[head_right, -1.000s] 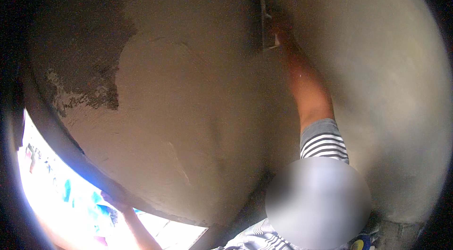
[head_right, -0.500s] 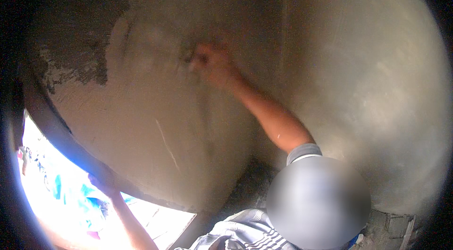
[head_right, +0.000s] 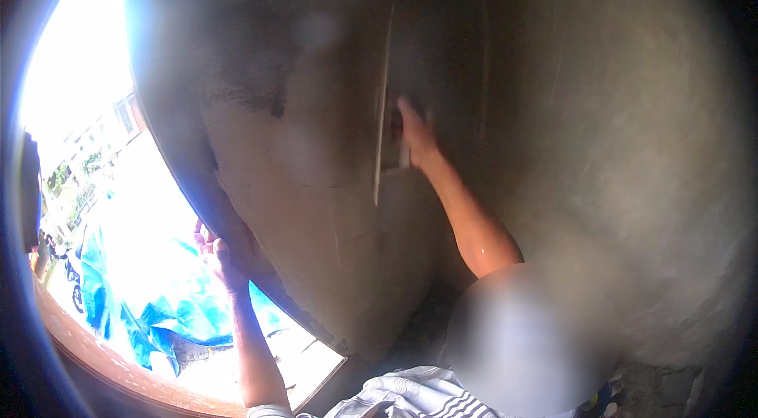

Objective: The person scoops plaster from a bucket with a trowel and applies it to an interior wall, smoothing the surface with a flat tool. The worker repeatedly reloads the trowel and spreads plaster across the wall area near a window.

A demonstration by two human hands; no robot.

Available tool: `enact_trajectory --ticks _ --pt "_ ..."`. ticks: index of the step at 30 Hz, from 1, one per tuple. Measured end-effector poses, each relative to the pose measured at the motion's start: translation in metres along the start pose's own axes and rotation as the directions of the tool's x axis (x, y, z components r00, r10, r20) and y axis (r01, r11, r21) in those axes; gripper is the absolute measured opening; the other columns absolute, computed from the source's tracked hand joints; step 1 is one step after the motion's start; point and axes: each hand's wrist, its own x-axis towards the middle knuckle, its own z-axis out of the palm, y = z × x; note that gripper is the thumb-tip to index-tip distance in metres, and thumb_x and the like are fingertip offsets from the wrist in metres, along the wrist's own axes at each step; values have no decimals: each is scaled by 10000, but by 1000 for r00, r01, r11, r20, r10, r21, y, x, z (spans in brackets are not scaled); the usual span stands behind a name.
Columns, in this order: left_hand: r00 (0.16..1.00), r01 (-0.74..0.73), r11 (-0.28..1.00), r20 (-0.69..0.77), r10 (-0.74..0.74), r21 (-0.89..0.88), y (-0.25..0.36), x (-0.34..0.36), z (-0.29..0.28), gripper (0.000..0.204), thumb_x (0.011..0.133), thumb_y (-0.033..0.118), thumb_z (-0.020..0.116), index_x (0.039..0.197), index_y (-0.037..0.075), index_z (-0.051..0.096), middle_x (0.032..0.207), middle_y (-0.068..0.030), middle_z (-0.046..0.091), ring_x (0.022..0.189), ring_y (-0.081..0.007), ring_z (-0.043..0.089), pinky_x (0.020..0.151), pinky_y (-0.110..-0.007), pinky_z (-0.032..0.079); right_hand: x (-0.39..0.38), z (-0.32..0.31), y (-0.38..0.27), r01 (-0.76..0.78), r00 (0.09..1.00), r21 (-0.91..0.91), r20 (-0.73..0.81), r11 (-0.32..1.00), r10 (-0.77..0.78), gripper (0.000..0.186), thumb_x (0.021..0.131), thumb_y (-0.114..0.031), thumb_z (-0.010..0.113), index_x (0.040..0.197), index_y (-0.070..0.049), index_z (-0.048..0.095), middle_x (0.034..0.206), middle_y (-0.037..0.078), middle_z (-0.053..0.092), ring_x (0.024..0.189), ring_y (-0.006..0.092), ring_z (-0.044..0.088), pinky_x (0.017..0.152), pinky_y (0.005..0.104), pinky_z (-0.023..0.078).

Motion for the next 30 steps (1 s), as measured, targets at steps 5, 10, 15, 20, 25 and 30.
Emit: enact_trajectory --ticks 5,10,15,20,25,30 --pt "999 38 994 37 -34 -104 -5 1 11 973 662 558 802 1339 18 358 1033 -45 550 893 -105 538 716 -222 424 93 42 -52 775 628 -396 395 493 -670 442 879 -295 648 1193 4 560 881 116 646 776 223 606 741 364 492" --pt "999 20 997 29 -18 -74 -11 4 8 987 654 589 792 1337 22 361 1029 -51 548 885 -111 545 704 -230 438 41 81 -21 828 533 -505 572 245 -623 453 855 -258 678 1169 50 568 1059 166 646 996 246 604 897 367 464" --pt "998 9 999 66 -5 -52 -9 5 5 946 701 574 763 1337 14 342 1068 -74 561 975 -149 555 814 -278 444 -50 -17 58 747 568 -150 649 647 -506 455 799 -162 759 1173 9 564 1096 99 632 1044 174 579 903 328 469" --pt "1000 10 997 19 -8 -79 -10 4 14 985 658 602 780 1340 27 363 1029 -66 563 849 -111 580 653 -211 462 -19 -59 81 752 651 -378 549 539 -523 475 819 -218 747 1217 -52 546 1064 76 632 984 149 594 851 302 486" --pt "1000 20 998 13 -19 -56 -4 4 11 1021 643 632 772 1347 24 352 1057 -71 562 907 -127 579 711 -231 469 50 -19 66 601 789 -313 376 735 -486 484 829 -220 727 1239 -56 528 1041 73 633 867 132 606 741 273 498" --pt "1000 17 998 11 -16 -57 -2 3 11 1042 638 642 770 1350 14 339 1076 -77 560 945 -142 574 769 -251 467 123 43 -40 733 665 -510 396 450 -633 493 828 -218 721 1244 -45 520 1020 75 635 812 125 603 683 262 494"
